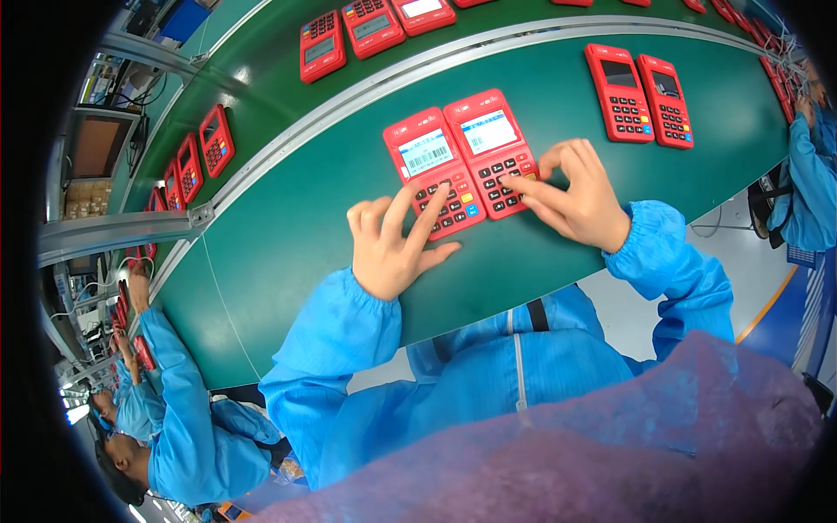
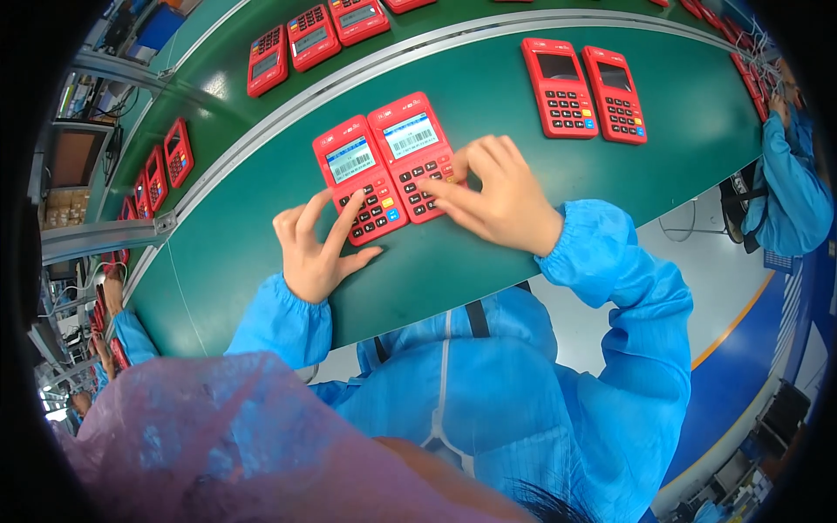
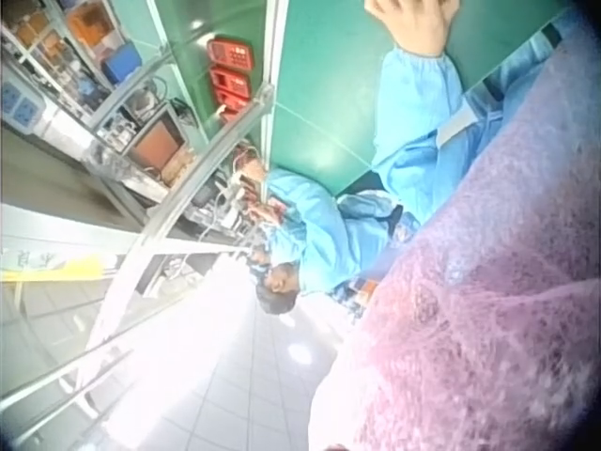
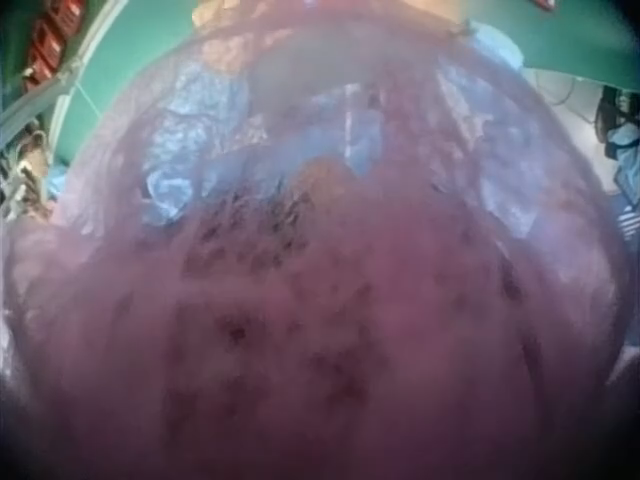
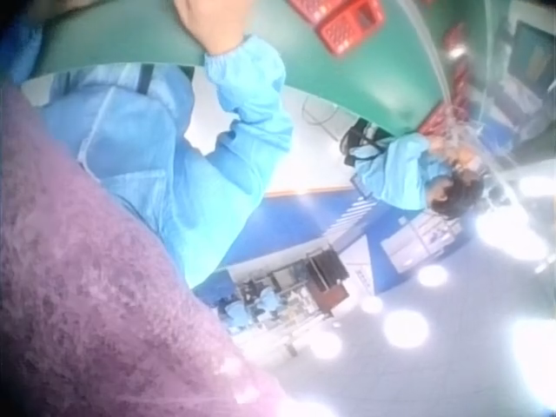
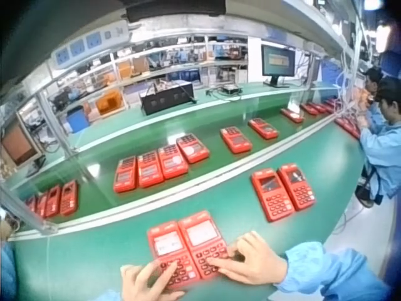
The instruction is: The person tests and operates multiple handheld electronic devices by hand on a production line.
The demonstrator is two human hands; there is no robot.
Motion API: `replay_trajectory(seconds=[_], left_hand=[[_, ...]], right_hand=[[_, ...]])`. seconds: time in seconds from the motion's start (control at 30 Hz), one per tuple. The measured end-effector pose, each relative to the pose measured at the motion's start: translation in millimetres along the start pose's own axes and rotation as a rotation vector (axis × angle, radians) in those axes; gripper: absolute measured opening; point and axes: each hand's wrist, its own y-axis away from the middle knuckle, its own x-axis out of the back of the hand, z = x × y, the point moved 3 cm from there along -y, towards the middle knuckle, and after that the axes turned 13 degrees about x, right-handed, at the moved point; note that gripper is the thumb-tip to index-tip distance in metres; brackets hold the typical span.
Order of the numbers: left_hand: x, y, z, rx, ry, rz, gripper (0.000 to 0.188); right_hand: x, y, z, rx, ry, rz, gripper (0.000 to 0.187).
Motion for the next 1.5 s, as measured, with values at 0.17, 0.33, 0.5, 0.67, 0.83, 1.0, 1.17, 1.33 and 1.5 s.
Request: replay_trajectory(seconds=[0.17, 0.33, 0.5, 0.67, 0.83, 1.0, 1.17, 1.33, 1.5], left_hand=[[5.4, 22.2, -7.9, 0.0, 0.01, 0.092, 0.045], [4.7, 17.1, -10.4, -0.025, 0.054, 0.063, 0.04], [4.7, 17.9, -9.8, -0.048, 0.002, 0.057, 0.04], [4.5, 14.8, -2.0, -0.026, 0.037, 0.083, 0.04], [1.4, 11.4, 10.8, -0.108, 0.064, 0.074, 0.039], [-4.9, 10.1, 11.3, -0.132, 0.062, 0.009, 0.038], [-3.0, 5.6, 12.2, -0.121, 0.085, -0.036, 0.039], [2.9, -7.3, 0.6, 0.211, 0.334, -0.14, 0.052], [-16.1, -16.1, -20.9, 0.661, 0.972, -0.363, 0.081]], right_hand=[[-5.9, 0.2, -3.1, 0.047, -0.053, -0.023, 0.034], [-9.3, -1.4, -2.4, 0.059, -0.011, -0.056, 0.034], [-12.7, 0.4, -4.2, 0.04, -0.013, -0.074, 0.033], [4.7, 0.2, -2.3, 0.025, -0.013, 0.023, 0.034], [11.4, 17.1, -2.1, -0.048, -0.001, 0.017, 0.031], [9.0, 19.2, -3.6, -0.018, 0.005, 0.008, 0.028], [7.2, 19.5, -4.0, -0.045, -0.008, -0.064, 0.026], [11.9, 18.1, 11.0, -0.24, -0.226, 0.075, 0.034], [3.3, 2.8, 15.5, -0.493, -0.408, -0.14, 0.052]])
